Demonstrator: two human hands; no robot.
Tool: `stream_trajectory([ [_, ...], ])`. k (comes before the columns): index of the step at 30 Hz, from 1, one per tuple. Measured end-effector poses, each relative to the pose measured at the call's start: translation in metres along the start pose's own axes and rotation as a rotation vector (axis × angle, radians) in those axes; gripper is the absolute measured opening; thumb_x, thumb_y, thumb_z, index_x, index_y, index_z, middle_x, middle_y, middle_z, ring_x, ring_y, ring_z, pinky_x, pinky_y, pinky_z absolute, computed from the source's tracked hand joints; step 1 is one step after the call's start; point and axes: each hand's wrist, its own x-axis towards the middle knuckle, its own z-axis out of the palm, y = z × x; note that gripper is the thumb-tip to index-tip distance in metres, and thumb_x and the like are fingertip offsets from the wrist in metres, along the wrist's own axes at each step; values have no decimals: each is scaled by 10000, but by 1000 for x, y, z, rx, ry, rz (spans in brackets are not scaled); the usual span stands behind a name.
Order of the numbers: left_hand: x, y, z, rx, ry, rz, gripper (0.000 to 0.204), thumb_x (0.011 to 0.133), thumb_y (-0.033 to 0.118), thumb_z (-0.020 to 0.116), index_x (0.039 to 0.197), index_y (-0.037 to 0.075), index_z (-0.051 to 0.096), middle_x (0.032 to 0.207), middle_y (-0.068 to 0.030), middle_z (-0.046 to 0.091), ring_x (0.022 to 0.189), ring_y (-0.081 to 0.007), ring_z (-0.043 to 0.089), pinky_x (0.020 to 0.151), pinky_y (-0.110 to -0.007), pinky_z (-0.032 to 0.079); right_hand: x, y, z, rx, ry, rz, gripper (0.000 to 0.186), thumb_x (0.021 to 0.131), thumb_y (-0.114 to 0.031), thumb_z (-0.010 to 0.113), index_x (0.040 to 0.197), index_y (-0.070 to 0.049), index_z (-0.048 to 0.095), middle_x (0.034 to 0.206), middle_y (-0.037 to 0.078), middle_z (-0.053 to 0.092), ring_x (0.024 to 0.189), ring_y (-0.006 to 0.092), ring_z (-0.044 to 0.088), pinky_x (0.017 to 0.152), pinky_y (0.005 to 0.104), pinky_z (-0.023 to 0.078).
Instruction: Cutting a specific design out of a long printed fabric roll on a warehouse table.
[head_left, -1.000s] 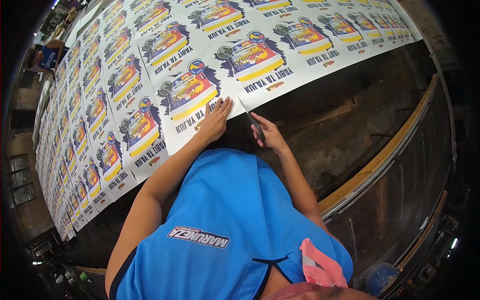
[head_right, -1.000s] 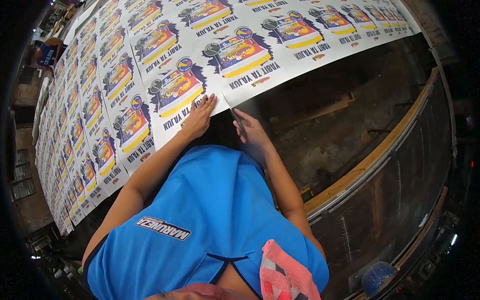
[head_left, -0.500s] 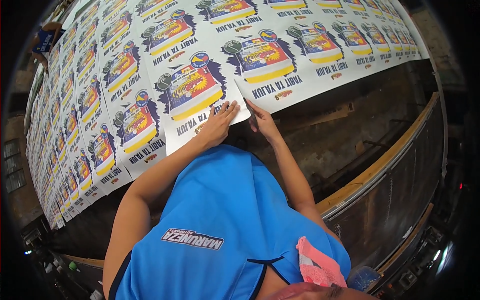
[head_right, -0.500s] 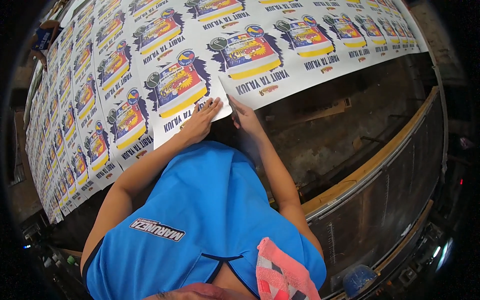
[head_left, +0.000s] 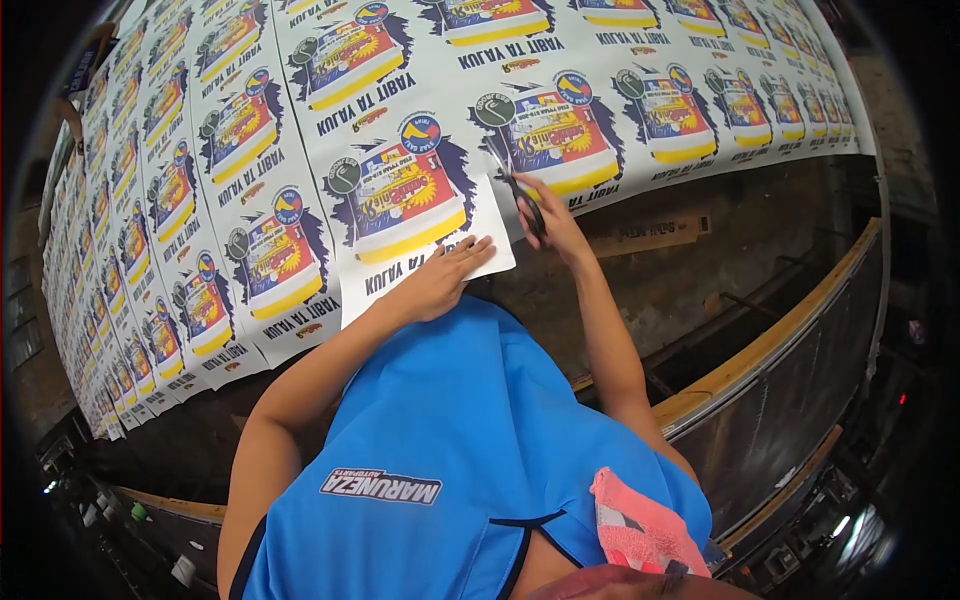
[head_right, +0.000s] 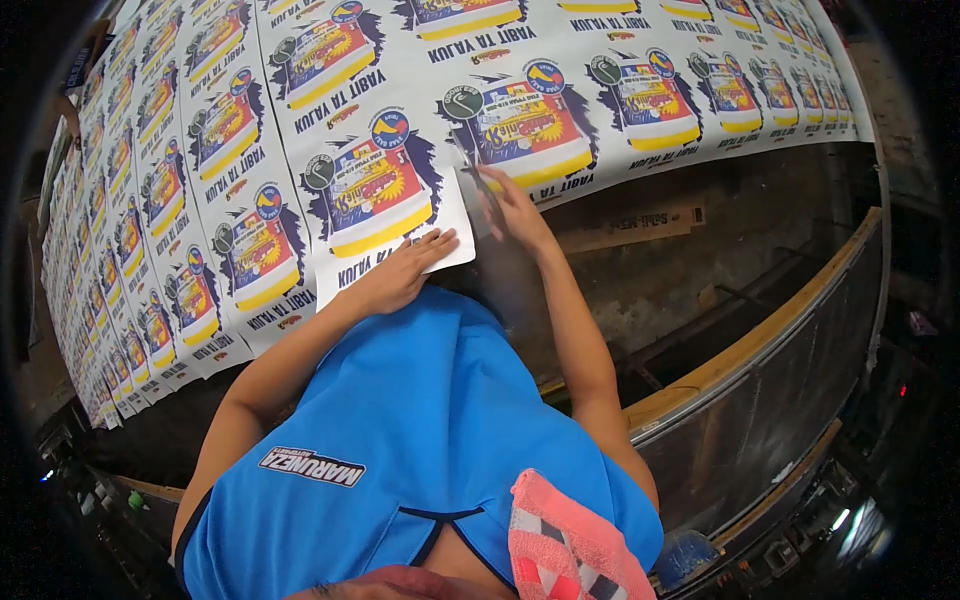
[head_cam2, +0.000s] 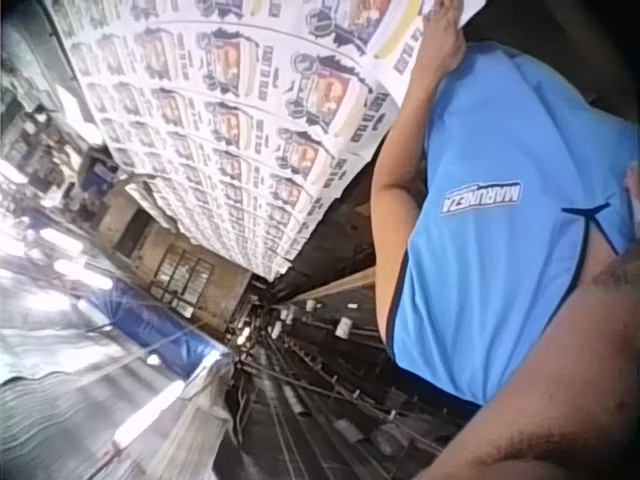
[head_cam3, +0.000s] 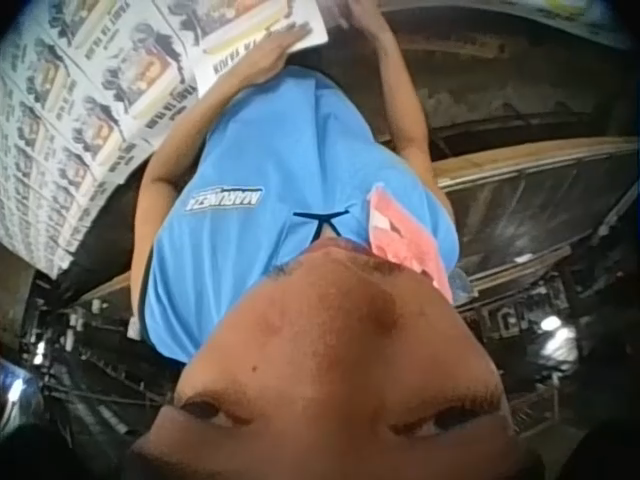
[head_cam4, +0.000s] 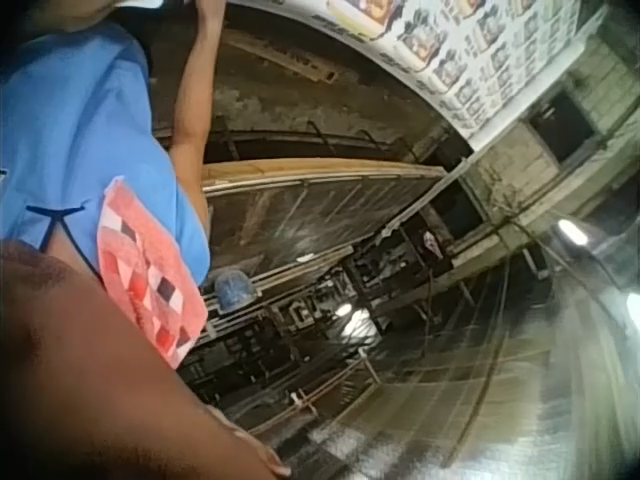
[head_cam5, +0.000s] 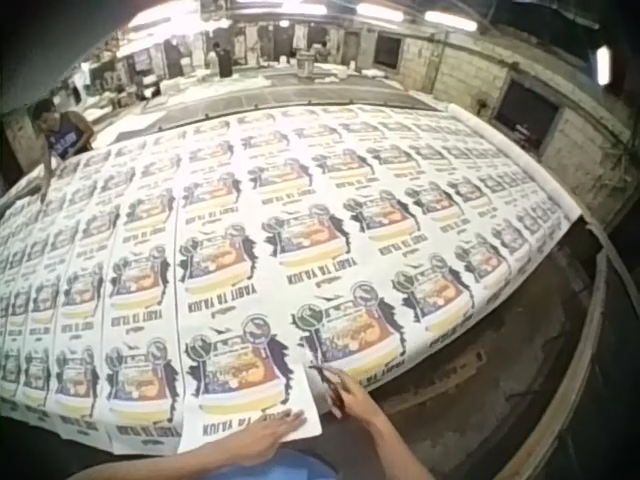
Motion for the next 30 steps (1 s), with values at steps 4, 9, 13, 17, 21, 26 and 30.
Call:
stream_trajectory([
  [4,1,-8,-20,-151,-50,10,648,922,-54,400,1539,116,295,1615,-113,255,1490,-362,216,1175,-624,198,-49,7,-1,-8,16,161,466,1007,-233,558,1451,-147,449,688,6,537,440,77,460,411,207,330],
  [9,0,-12,-26,-217,-131,19,639,931,-44,412,1539,115,296,1620,-90,246,1496,-342,203,1187,-608,195,-38,9,22,42,16,194,472,1008,-253,550,1458,-154,452,677,-3,533,453,66,457,410,197,293],
  [13,2,-9,-30,-224,-156,9,647,929,-45,424,1541,124,298,1626,-71,237,1505,-316,187,1203,-584,174,6,17,31,164,76,63,460,1019,-226,538,1463,-140,459,728,-27,539,508,52,439,459,193,320],
  [17,2,-6,-37,-270,-181,12,654,933,-38,434,1547,137,291,1635,-58,216,1511,-300,171,1218,-567,135,13,30,20,156,56,42,509,1012,-155,553,1503,-140,418,732,-59,495,539,33,418,474,197,338],
  [21,0,-9,-34,-248,-163,30,656,920,-37,415,1544,123,293,1631,-68,225,1507,-311,180,1200,-601,164,21,32,19,79,13,4,535,998,-128,582,1507,-183,425,738,-72,506,543,21,400,473,195,329],
  [26,3,-14,-35,-296,-227,13,651,923,-22,403,1546,124,289,1636,-64,214,1514,-302,160,1201,-600,153,88,18,26,-24,92,-24,512,988,-159,609,1479,-213,475,735,-94,530,542,14,404,476,192,318],
  [30,5,-15,-41,-349,-276,-26,607,983,39,438,1557,155,279,1644,-48,195,1522,-277,139,1218,-561,84,153,-13,37,-5,158,6,481,979,-186,632,1447,-208,520,759,-102,566,546,7,417,480,193,319],
])
